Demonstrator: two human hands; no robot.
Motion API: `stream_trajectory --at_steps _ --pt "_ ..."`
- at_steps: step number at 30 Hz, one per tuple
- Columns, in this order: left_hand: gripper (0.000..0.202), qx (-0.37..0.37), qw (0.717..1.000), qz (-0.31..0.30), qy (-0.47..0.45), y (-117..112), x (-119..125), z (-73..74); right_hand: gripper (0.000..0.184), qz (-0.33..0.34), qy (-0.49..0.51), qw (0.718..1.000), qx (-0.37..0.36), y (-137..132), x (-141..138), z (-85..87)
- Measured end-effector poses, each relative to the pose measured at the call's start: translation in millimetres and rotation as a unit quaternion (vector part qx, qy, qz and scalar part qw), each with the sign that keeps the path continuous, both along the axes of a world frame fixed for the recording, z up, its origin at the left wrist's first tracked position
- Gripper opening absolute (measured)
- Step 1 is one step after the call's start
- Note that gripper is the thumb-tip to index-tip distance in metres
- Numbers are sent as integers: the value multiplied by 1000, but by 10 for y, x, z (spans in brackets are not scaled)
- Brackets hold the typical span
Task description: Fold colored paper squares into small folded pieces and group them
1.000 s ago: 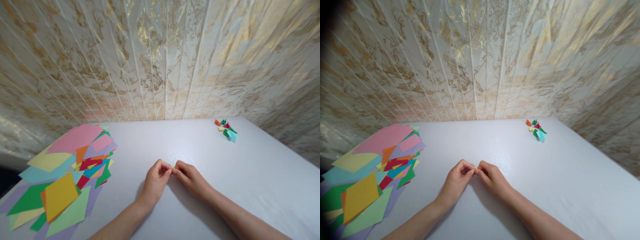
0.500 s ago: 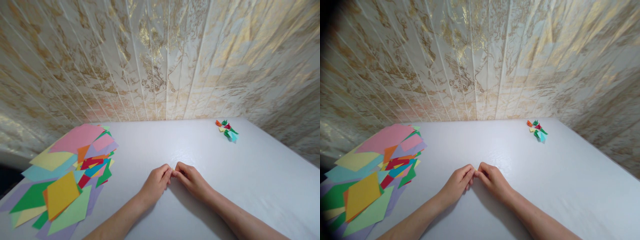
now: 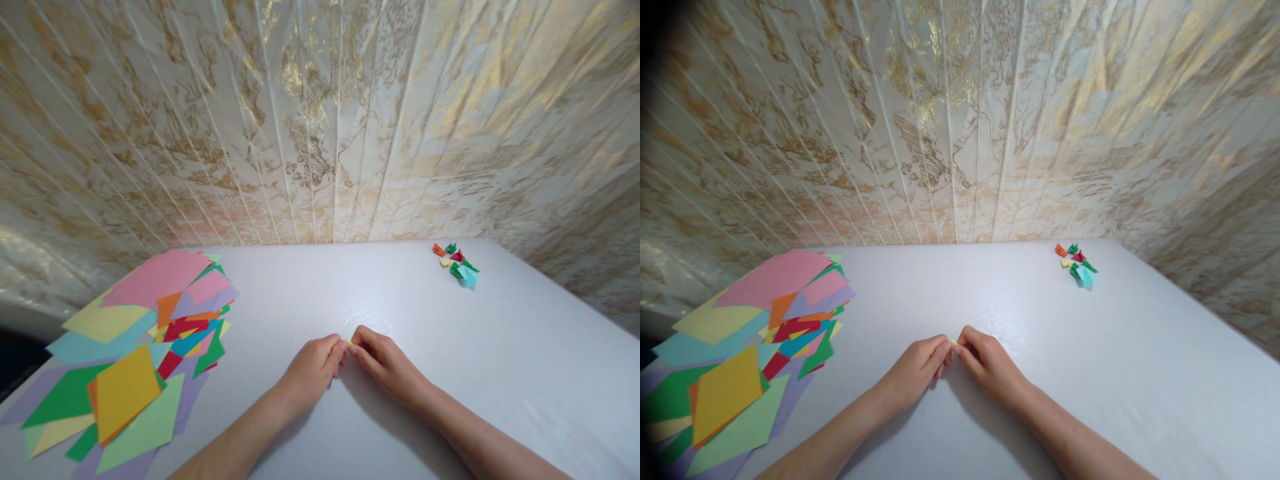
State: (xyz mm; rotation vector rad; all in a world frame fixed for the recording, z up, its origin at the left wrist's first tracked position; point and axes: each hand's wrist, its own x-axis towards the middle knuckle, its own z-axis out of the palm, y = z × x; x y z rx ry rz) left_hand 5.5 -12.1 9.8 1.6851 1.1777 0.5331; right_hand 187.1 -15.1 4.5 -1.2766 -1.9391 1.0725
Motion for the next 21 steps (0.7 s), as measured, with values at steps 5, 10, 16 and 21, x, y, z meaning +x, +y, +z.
stream_trajectory --at_steps 5,10,16,21 --pt "40 3 1000 -10 -9 -18 -4 13 26 16 0 1000 -13 5 10 12" --pt "35 -41 999 -15 -30 -12 -11 8 24 43 25 998 -31 24 34 50" --pt "31 -53 998 -44 -13 4 -32 52 26 53 23 997 -44 20 57 82" --pt "30 -17 998 -59 22 -12 -36 82 28 50 26 997 -47 7 41 99"
